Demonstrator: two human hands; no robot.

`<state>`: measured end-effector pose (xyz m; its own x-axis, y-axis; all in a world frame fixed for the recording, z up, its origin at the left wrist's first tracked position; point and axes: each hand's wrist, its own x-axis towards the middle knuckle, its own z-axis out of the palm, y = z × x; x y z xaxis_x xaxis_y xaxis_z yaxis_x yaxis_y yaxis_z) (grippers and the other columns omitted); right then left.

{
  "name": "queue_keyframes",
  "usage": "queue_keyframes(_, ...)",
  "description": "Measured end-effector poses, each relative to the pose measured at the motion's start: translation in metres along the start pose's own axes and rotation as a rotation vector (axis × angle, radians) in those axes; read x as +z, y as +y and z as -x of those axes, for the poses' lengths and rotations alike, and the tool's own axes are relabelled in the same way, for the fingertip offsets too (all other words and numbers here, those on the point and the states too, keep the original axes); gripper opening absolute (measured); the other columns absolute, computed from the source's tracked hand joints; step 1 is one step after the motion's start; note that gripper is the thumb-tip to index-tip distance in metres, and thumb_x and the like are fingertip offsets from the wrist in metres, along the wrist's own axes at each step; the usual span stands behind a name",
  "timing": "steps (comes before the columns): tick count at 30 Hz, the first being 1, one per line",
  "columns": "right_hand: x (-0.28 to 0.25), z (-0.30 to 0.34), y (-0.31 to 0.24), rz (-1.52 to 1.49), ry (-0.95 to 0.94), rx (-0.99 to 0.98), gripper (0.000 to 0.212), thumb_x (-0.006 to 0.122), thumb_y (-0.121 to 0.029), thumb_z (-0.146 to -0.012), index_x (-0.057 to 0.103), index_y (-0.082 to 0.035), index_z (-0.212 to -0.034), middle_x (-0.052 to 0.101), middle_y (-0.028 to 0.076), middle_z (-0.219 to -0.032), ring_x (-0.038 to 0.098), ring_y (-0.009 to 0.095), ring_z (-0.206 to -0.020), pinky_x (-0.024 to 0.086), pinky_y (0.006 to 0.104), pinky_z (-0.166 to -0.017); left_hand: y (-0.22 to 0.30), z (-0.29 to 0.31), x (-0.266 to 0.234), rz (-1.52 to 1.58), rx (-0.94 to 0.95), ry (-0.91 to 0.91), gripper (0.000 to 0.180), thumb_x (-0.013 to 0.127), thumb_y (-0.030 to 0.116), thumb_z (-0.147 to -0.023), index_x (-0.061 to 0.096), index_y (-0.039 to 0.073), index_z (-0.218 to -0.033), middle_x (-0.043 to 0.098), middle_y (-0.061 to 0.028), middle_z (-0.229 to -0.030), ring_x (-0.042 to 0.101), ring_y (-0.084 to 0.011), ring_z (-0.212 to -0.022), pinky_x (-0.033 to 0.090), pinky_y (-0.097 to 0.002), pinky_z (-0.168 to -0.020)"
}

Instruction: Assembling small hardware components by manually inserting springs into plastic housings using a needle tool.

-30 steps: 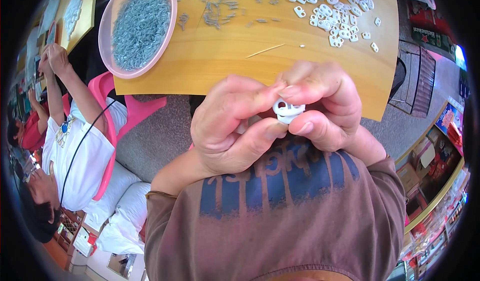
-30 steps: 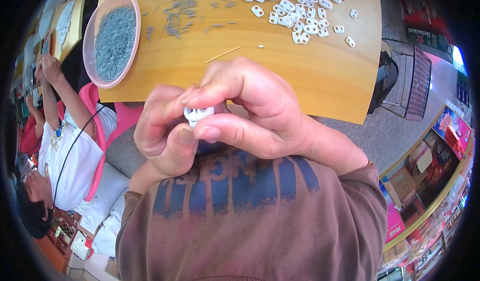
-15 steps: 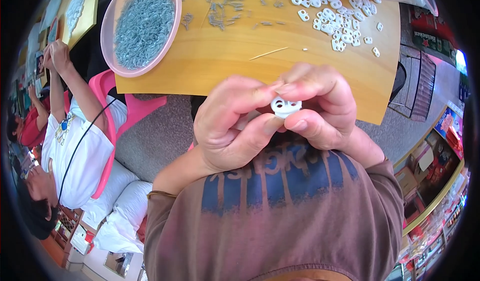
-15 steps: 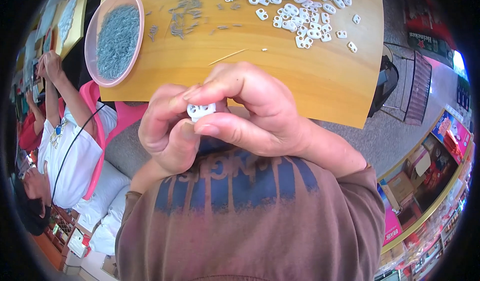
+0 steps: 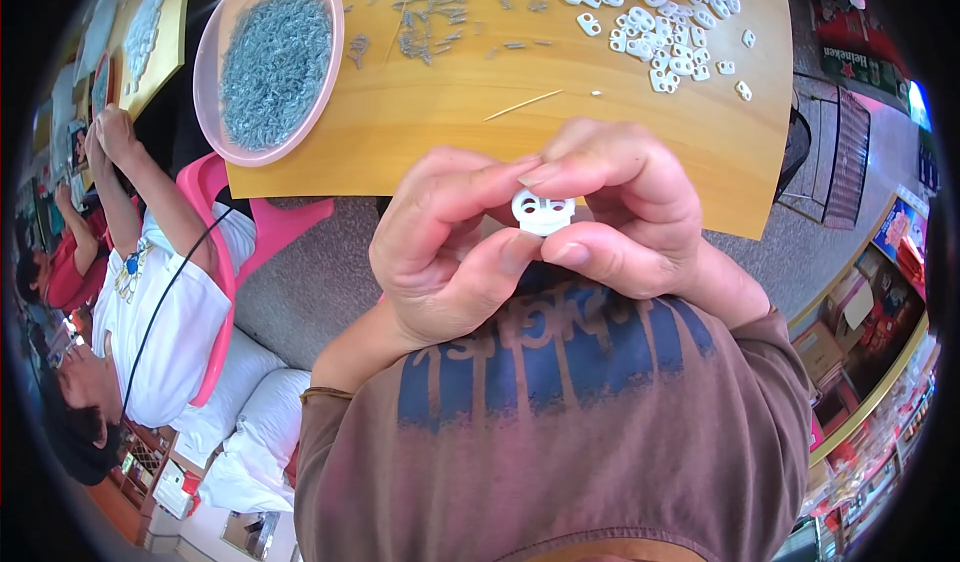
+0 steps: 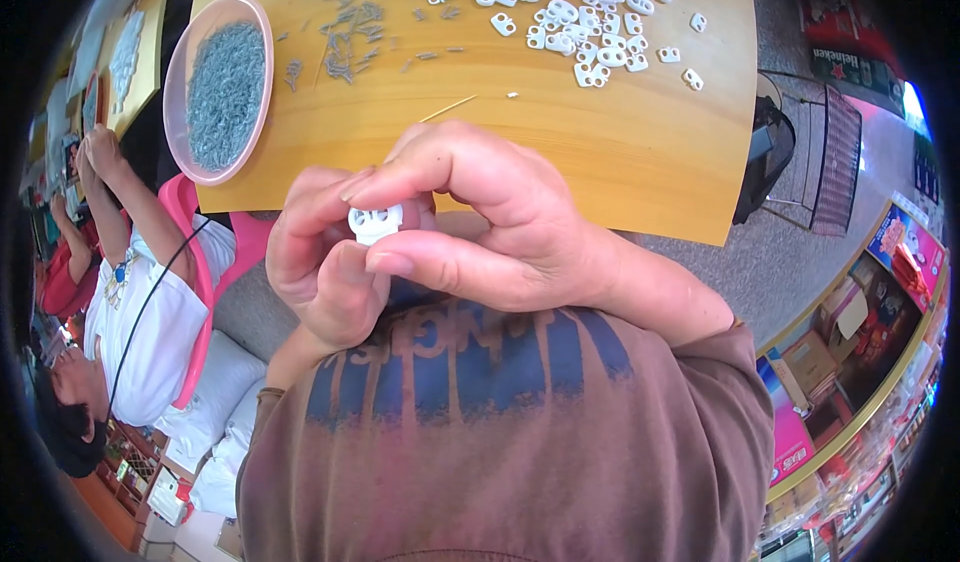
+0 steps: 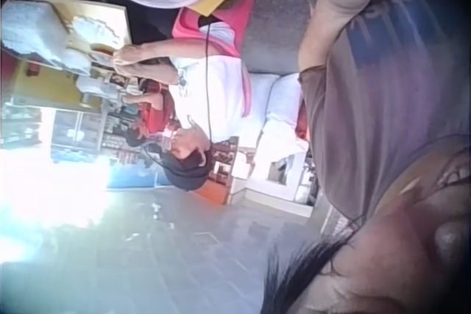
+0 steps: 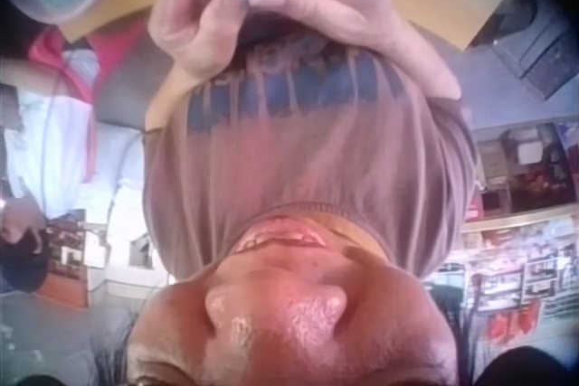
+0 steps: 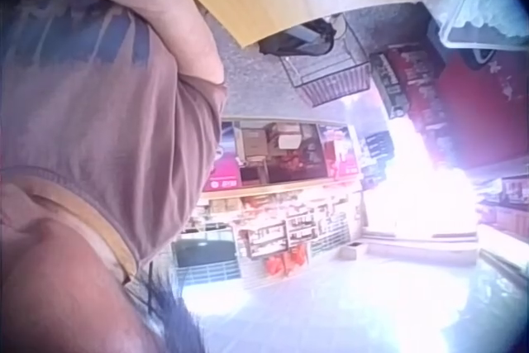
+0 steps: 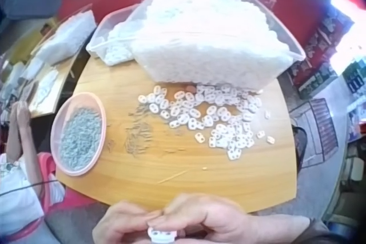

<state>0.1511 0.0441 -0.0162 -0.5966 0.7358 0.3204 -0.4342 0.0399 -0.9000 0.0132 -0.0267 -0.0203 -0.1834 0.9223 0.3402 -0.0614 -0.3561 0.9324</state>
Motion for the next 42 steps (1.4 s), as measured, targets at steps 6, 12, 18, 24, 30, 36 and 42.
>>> queue_keyframes(6,0.000,0.000,-0.002,0.003,0.001,-0.015,0.021,0.064,-0.007,-0.076,0.055,-0.001,-0.094,0.060,0.008,-0.084,0.057,0.016,-0.072,0.045,0.0246,-0.065,0.000,0.004,0.000,-0.024,-0.005,-0.006,0.027,0.062,0.002,-0.076,0.056,-0.004,-0.102,0.056,-0.0105,-0.085,0.054,-0.0149,-0.070,0.044,-0.0236,-0.061)
queue_keyframes(12,0.003,0.004,-0.005,-0.131,0.048,0.089,0.019,0.064,-0.007,-0.077,0.055,-0.001,-0.093,0.061,0.008,-0.086,0.058,0.015,-0.075,0.045,0.0242,-0.066,0.006,0.005,0.006,0.062,-0.085,0.024,0.026,0.061,0.003,-0.078,0.056,-0.004,-0.102,0.055,-0.0101,-0.085,0.053,-0.0134,-0.069,0.043,-0.0225,-0.060)
queue_keyframes(18,0.000,0.001,-0.004,-0.031,-0.009,-0.028,0.023,0.064,-0.006,-0.077,0.055,0.000,-0.097,0.059,0.007,-0.085,0.056,0.013,-0.076,0.044,0.0236,-0.067,0.003,0.002,0.001,0.047,-0.035,-0.020,0.026,0.060,0.004,-0.079,0.055,-0.005,-0.103,0.054,-0.0102,-0.087,0.052,-0.0126,-0.072,0.043,-0.0222,-0.062)
queue_keyframes(24,-0.005,0.001,-0.010,-0.119,-0.089,0.101,0.024,0.056,-0.004,-0.082,0.049,0.003,-0.103,0.054,0.013,-0.095,0.053,0.016,-0.081,0.044,0.0260,-0.072,0.005,-0.002,0.003,0.179,-0.101,-0.001,0.027,0.059,0.003,-0.079,0.053,-0.006,-0.104,0.053,-0.0102,-0.090,0.054,-0.0137,-0.074,0.044,-0.0230,-0.066)
queue_keyframes(30,-0.006,-0.002,-0.013,0.010,-0.111,0.044,0.020,0.052,-0.003,-0.084,0.049,0.002,-0.103,0.054,0.013,-0.093,0.052,0.014,-0.077,0.045,0.0246,-0.068,0.010,-0.003,0.005,0.229,-0.131,-0.023,0.029,0.056,0.003,-0.081,0.050,-0.006,-0.109,0.049,-0.0098,-0.093,0.054,-0.0127,-0.075,0.045,-0.0215,-0.066)
queue_keyframes(36,-0.005,0.004,-0.015,0.064,-0.060,0.191,0.022,0.052,-0.002,-0.084,0.046,0.000,-0.106,0.053,0.009,-0.096,0.052,0.014,-0.083,0.044,0.0250,-0.075,0.014,-0.004,0.009,0.277,-0.350,0.083,0.018,0.051,-0.002,-0.083,0.052,0.000,-0.101,0.050,-0.0081,-0.095,0.054,-0.0110,-0.072,0.046,-0.0201,-0.061)
queue_keyframes(42,-0.010,0.007,-0.012,0.108,0.005,0.249,0.025,0.053,-0.004,-0.085,0.046,0.001,-0.108,0.051,0.006,-0.095,0.050,0.011,-0.083,0.042,0.0238,-0.076,0.019,-0.012,0.008,0.229,-0.445,0.148,0.018,0.050,0.000,-0.084,0.050,0.000,-0.102,0.053,-0.0079,-0.091,0.052,-0.0103,-0.065,0.044,-0.0214,-0.058)
